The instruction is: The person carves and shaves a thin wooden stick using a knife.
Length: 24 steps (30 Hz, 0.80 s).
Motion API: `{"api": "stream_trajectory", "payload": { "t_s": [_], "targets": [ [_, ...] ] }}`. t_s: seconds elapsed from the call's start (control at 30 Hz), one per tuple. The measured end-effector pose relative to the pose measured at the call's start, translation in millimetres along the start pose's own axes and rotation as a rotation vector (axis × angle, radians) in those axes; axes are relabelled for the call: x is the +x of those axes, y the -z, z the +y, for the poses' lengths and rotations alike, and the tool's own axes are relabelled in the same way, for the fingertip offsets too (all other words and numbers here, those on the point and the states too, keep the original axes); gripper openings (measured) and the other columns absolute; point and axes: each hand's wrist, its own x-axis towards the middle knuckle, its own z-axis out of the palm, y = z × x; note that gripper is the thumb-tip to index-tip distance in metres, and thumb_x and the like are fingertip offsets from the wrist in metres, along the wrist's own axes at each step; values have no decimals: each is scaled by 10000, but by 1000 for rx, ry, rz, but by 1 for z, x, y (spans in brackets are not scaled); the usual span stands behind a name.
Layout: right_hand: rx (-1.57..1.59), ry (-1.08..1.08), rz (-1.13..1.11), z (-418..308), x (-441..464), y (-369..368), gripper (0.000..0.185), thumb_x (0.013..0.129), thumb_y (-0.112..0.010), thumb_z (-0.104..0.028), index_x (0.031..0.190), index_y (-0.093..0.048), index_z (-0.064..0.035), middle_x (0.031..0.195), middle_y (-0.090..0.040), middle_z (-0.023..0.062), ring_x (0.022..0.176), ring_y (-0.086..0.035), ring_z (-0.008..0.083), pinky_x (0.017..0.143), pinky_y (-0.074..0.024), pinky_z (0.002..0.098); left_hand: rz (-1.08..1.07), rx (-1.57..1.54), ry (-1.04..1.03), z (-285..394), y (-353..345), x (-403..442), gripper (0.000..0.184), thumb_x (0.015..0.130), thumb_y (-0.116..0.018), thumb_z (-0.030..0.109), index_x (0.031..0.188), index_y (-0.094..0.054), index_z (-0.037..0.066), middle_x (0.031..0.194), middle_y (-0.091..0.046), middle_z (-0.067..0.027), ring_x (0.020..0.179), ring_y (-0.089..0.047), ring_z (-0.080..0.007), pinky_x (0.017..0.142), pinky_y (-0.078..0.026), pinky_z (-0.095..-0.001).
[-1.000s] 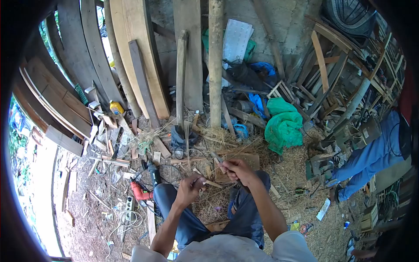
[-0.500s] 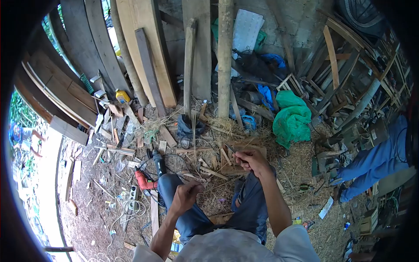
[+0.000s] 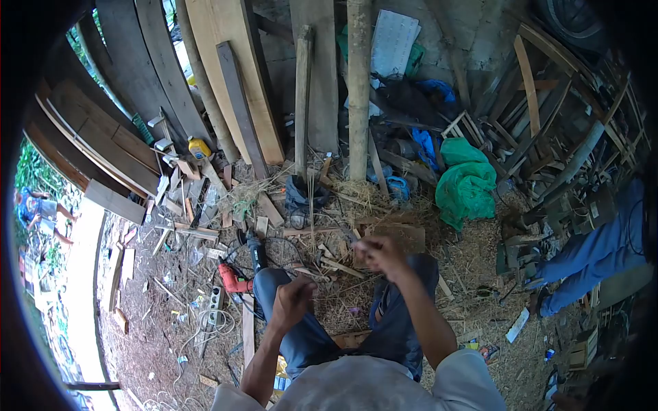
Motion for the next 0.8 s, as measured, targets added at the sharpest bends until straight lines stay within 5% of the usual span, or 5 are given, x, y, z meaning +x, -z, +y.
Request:
{"api": "stream_trajectory", "payload": {
  "t_s": [0.5,0.63,0.8],
  "targets": [
    [95,77,172,-39,6,44,206,950,-575,-156,995,-656,28,679,-538,-10,449,-357,23,398,-256,201,-42,43,-69,1,0,5,39,899,-570,21,900,-605,3,600,-576,-91,528,-588,-140,491,-430,-290],
    [-99,56,134,-38,-5,23,197,947,-579,-161,938,-656,20,666,-541,-15,449,-365,18,392,-269,198,-29,148,-77,4,5,10,47,893,-574,31,877,-605,-1,614,-591,-96,544,-592,-152,513,-434,-282],
    [130,202,327,-40,19,97,225,947,-580,-180,1030,-639,20,699,-545,-20,457,-355,19,395,-268,201,22,119,-63,-7,21,0,68,896,-556,30,880,-611,-8,631,-606,-99,567,-604,-146,535,-450,-291]
  ]
}}
